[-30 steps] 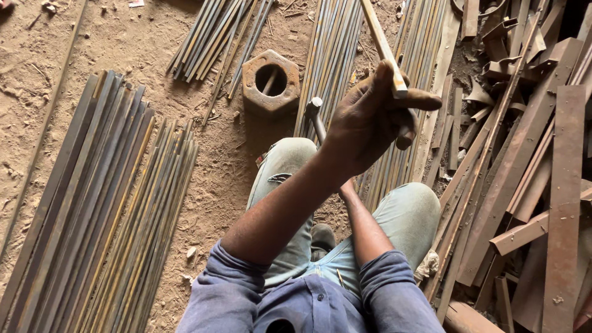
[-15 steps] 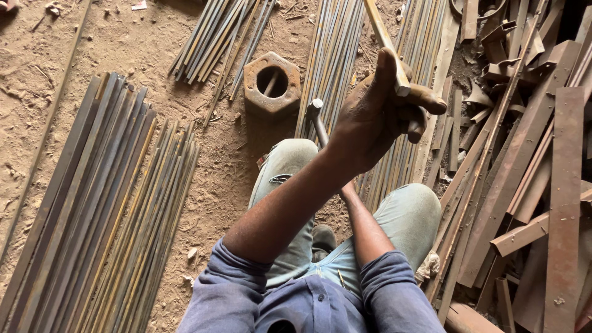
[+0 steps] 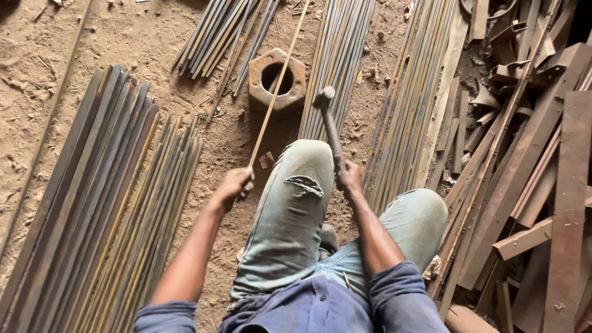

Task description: The person sits on the ground and repeatedly straightens long, thin metal rods. They place each rod into a hexagonal metal guide and strike it with a hammer to remove bends. The straightened rods are then placed into a pile to the left.

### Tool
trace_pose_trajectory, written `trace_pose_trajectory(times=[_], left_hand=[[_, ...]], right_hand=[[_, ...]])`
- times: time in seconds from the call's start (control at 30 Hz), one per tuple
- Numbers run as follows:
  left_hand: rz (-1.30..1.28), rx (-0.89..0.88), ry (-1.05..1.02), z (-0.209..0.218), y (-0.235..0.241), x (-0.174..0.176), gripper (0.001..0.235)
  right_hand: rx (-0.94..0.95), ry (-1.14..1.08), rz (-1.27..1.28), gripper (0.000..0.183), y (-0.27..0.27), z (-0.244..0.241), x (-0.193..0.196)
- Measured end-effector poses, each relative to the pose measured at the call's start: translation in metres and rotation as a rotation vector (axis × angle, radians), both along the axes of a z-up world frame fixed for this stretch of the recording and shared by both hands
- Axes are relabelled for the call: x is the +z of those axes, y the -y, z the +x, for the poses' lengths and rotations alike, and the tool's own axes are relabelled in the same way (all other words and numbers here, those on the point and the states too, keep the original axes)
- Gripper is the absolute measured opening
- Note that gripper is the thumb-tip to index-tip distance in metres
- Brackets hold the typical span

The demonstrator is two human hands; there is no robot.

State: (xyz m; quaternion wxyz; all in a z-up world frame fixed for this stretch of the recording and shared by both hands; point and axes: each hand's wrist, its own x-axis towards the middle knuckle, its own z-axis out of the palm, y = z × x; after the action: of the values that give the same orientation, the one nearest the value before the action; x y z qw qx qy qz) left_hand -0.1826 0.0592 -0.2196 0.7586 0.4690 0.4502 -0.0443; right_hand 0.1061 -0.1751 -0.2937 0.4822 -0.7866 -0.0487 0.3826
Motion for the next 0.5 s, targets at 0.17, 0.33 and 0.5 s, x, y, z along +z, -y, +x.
trace_pose_trajectory(times=[0.17,0.33,0.5], left_hand=[[0.628,0.047,-0.138,0.030,0.005,-0.156,0.034],[0.836,0.158,-0.091,0.102,-0.007,-0.191,0.035],[0.887,0.137,-0.245,0.132,-0.003,-0.161,0.034]], right_hand=[[0.116,0.274,0.321,0.053,-0.016,0.023,0.033],[0.187,0.538,0.725,0.051,-0.057,0.045,0.107],[0.284,0.547,0.764,0.041,-0.095,0.056,0.111]])
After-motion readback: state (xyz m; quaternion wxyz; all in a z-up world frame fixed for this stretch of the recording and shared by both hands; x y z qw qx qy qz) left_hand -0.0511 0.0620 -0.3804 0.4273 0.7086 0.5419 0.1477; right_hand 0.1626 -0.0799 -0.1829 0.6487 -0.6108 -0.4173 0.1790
